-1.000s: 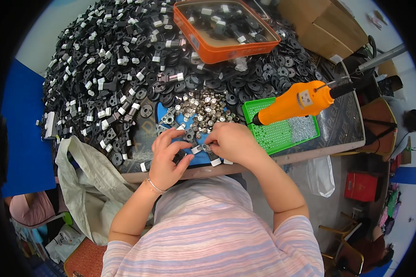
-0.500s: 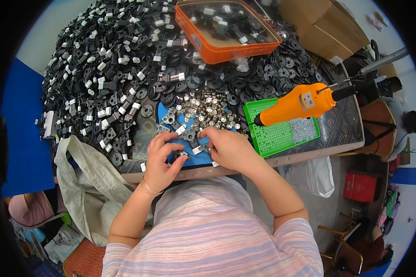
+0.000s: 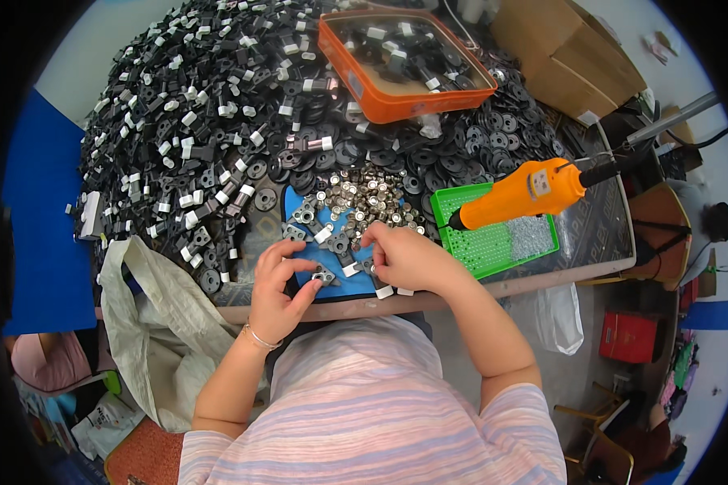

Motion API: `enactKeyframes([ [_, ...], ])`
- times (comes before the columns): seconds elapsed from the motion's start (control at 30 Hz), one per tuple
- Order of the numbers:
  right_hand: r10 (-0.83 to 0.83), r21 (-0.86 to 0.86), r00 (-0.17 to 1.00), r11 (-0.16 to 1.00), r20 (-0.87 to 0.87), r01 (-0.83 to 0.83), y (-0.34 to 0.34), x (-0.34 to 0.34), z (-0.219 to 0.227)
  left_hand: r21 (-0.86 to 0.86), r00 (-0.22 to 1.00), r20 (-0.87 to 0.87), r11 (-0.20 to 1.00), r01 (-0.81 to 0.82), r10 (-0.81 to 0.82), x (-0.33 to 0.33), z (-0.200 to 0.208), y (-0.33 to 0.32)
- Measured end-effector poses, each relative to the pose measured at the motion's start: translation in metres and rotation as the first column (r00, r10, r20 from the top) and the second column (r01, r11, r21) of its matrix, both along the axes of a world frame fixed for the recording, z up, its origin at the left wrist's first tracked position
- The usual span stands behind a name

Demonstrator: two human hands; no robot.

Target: Assembling small circular components and screws into plastic parts using an electric screwdriver on a factory workbench.

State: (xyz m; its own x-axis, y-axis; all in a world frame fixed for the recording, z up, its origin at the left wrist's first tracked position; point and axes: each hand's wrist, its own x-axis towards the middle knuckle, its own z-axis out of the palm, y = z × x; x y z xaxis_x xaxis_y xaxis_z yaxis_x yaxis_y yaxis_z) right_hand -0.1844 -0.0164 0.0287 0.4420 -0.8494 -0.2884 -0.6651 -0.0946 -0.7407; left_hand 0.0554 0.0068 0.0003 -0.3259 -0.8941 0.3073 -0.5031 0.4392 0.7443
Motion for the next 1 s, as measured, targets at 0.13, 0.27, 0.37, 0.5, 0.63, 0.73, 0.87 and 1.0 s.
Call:
enactKeyframes([
  [0.13, 0.006, 0.194, 0.997, 0.981, 0.078, -0.021, -0.014, 0.004, 0.006, 0.005, 0.999, -0.035, 0.999, -0.034, 0.034, 0.01, -0.001, 0.003],
  [0.27, -0.086, 0.208, 0.974, 0.977, 0.211, 0.042, -0.039, 0.025, -0.006, 0.006, 0.996, -0.045, 0.997, -0.071, 0.071, 0.014, -0.005, 0.004],
  [0.37, -0.062, 0.133, 0.993, 0.99, 0.1, 0.048, -0.047, 0.037, -0.009, 0.019, 0.997, -0.046, 0.998, -0.067, 0.068, 0.017, -0.004, 0.007],
  [0.5, -0.058, -0.021, 0.992, 0.998, -0.112, 0.056, -0.048, 0.046, 0.004, 0.012, 0.994, -0.054, 0.996, -0.094, 0.094, 0.023, -0.009, 0.008],
  [0.63, -0.077, -0.04, 0.983, 0.997, -0.168, 0.071, -0.047, 0.049, 0.007, 0.03, 0.992, -0.072, 0.995, -0.097, 0.099, 0.022, -0.008, 0.008],
  [0.73, -0.077, -0.029, 0.984, 0.997, -0.162, 0.073, -0.047, 0.049, 0.005, 0.001, 0.997, -0.03, 0.997, -0.078, 0.078, 0.022, -0.006, 0.008],
  [0.87, -0.093, 0.025, 0.995, 0.995, -0.045, 0.094, -0.051, 0.044, 0.005, -0.001, 0.996, -0.031, 0.997, -0.082, 0.082, 0.022, -0.007, 0.008],
  [1.0, -0.089, -0.222, 0.995, 0.972, -0.047, 0.076, -0.066, 0.041, -0.001, -0.005, 0.992, -0.077, 0.995, -0.102, 0.101, 0.022, -0.01, 0.01],
])
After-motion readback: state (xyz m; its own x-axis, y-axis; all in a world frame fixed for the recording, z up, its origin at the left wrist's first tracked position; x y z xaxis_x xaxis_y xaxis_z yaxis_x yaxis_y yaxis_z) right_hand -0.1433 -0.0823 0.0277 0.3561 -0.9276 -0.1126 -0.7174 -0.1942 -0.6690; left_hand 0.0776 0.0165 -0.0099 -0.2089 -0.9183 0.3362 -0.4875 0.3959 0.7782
